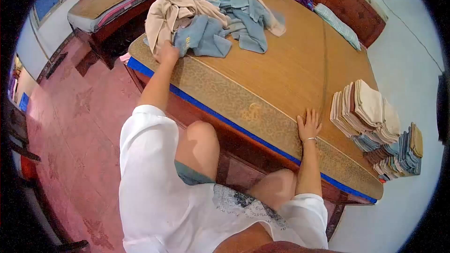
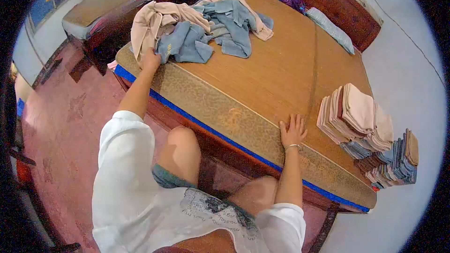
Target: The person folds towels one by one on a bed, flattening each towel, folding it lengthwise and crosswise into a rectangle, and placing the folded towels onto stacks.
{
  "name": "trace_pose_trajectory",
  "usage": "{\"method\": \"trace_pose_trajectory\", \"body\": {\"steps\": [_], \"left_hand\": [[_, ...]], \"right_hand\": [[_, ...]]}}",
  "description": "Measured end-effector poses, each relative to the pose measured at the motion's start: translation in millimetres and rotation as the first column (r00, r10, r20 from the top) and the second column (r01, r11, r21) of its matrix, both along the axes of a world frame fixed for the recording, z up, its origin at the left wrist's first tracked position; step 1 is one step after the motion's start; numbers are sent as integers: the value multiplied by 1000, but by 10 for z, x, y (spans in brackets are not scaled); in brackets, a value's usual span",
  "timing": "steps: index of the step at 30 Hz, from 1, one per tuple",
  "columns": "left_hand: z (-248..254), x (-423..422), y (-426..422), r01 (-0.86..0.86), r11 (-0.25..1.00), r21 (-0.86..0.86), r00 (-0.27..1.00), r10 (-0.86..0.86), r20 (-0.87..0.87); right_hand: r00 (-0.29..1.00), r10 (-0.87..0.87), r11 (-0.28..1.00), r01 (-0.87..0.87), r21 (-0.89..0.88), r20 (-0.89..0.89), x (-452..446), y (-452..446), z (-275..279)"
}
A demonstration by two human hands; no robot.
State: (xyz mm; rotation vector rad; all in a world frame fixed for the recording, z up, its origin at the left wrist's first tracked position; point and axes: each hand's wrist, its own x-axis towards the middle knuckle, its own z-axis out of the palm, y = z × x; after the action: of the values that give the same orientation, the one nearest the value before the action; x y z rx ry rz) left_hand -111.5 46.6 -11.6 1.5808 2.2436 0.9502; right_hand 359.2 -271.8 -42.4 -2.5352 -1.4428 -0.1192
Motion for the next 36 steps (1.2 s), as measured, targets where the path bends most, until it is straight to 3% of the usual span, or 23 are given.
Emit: {"method": "trace_pose_trajectory", "body": {"steps": [3,5,7,9,11,14,16,19,23,25,28,36], "left_hand": [[58,74,-139,-46,997,67,997,49,-51],[43,109,-188,-50,944,326,983,105,-153],[161,134,-292,25,935,354,978,51,-204],[78,118,-159,232,899,372,969,-179,-171],[68,187,-75,175,917,358,977,-117,-176],[118,257,49,104,954,281,994,-104,-15],[253,272,57,93,994,51,995,-95,31],[381,329,6,34,998,-52,999,-32,27],[223,248,204,72,997,1,997,-72,8],[191,196,320,177,976,-125,984,-172,47],[182,144,388,292,944,-154,956,-291,32],[189,229,276,235,959,-155,972,-235,19]], "right_hand": [[1000,2,1000,-2,1,-16,-21,0,6],[1000,-2,1000,2,6,-31,-28,1,30],[1000,4,1000,-4,6,-22,-36,-2,44],[1000,4,1000,-3,7,-25,-42,-9,50],[1000,0,1000,0,10,-29,-41,-12,50],[999,5,1000,-5,5,-32,-20,-4,40],[1000,0,1000,0,3,-25,-14,-4,21],[1000,-2,1000,2,6,-19,-7,0,5],[1000,0,1000,1,21,-14,0,-2,-25],[1000,-8,1000,8,20,-28,-23,-5,5],[999,3,1000,-1,29,-44,4,-4,-17],[1000,4,999,-4,38,-22,4,1,-25]]}}
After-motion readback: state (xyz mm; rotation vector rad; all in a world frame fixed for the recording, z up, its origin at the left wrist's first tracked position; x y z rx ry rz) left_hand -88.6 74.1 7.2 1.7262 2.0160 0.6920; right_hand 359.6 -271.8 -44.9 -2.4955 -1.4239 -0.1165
